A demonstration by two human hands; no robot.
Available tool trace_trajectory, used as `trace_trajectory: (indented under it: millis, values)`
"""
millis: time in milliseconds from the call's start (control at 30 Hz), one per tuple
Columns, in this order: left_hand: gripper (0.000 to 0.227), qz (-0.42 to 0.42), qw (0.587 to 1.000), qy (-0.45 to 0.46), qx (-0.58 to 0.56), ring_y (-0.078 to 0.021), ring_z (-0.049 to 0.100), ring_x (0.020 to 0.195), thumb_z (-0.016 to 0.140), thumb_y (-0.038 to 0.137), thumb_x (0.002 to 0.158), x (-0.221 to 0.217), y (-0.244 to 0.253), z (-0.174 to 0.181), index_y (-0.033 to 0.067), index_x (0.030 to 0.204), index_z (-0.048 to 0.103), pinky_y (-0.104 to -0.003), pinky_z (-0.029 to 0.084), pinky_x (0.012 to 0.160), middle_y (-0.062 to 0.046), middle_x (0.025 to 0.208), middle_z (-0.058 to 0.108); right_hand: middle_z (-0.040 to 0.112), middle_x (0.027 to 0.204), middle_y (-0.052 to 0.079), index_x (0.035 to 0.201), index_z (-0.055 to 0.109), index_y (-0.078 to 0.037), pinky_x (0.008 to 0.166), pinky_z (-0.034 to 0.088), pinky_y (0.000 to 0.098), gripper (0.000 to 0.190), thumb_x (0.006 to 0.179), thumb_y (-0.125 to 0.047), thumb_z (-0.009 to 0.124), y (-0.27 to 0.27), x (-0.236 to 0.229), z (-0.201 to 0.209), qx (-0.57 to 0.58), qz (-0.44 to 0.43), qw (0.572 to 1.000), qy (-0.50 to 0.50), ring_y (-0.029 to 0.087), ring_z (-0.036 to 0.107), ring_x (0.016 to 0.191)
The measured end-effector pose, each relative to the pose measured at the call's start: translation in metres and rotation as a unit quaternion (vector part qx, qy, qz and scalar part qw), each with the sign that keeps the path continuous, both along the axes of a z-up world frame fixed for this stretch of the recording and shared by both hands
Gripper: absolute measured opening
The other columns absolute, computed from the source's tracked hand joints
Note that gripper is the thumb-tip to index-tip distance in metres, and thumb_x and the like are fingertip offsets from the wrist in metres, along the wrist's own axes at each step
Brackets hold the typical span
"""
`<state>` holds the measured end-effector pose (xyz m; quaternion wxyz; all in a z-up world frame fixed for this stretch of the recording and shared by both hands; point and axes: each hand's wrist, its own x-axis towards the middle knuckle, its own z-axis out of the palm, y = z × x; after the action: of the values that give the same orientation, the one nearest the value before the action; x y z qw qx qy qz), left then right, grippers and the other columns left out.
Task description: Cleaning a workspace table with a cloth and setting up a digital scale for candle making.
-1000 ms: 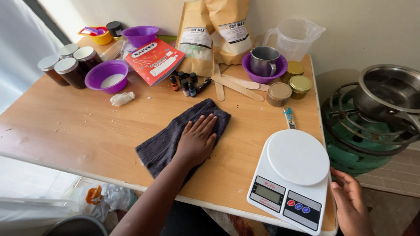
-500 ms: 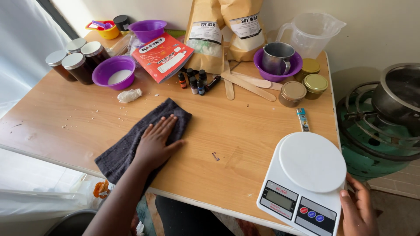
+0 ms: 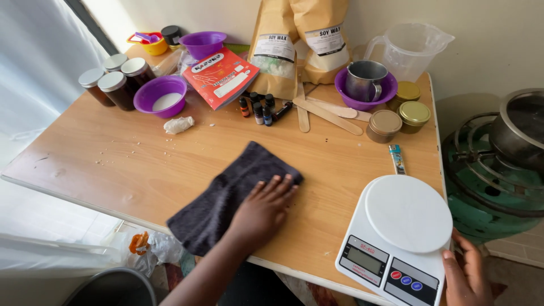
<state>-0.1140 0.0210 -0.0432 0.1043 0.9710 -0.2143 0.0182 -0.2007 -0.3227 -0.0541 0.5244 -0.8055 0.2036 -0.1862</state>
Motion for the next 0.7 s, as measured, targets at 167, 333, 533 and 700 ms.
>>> trace_trajectory:
  millis: [167,333,533,700]
  values:
    - [0.062,-0.075,0.994,-0.051,-0.063,-0.0267,0.026,0.14,0.038,0.027,0.089,-0.002,-0.048,0.009,0.0132,0.148,0.026,-0.045,0.019,0.109,-0.004,0.151,0.033,0.057,0.128,0.013,0.13,0.055,-0.003,0.089,0.038,0.0332,0.039,0.092,-0.008,0.046,0.006,0.001,0.007,0.034,-0.008,0.999,-0.022,0.022,0.049,0.114]
    - [0.061,-0.085,0.994,-0.028,-0.068,-0.0256,0.024,0.142,0.035,0.033,0.091,0.038,-0.071,0.005,0.0162,0.149,0.024,-0.047,0.018,0.11,-0.002,0.152,0.031,0.057,0.127,0.012,0.135,0.052,-0.008,0.089,0.037,0.0304,0.042,0.093,-0.009,0.047,-0.004,0.005,-0.001,0.031,0.01,0.999,0.0,0.02,0.05,0.11]
    - [0.064,-0.07,0.996,-0.002,-0.058,-0.0214,0.02,0.143,0.033,0.036,0.089,0.081,-0.087,0.003,0.0195,0.149,0.02,-0.046,0.015,0.112,0.001,0.154,0.026,0.058,0.126,0.011,0.135,0.052,-0.007,0.089,0.037,0.0297,0.043,0.092,-0.009,0.048,-0.007,0.006,-0.004,0.022,0.01,1.0,0.0,0.018,0.051,0.111]
    - [0.065,-0.057,0.997,-0.007,-0.058,-0.0202,0.02,0.144,0.035,0.04,0.089,0.093,-0.093,0.0,0.0216,0.149,0.02,-0.045,0.015,0.112,0.003,0.155,0.025,0.053,0.133,0.011,0.133,0.051,-0.004,0.092,0.037,0.0309,0.042,0.092,-0.01,0.047,-0.012,0.006,-0.01,0.021,0.038,0.999,-0.019,0.02,0.05,0.115]
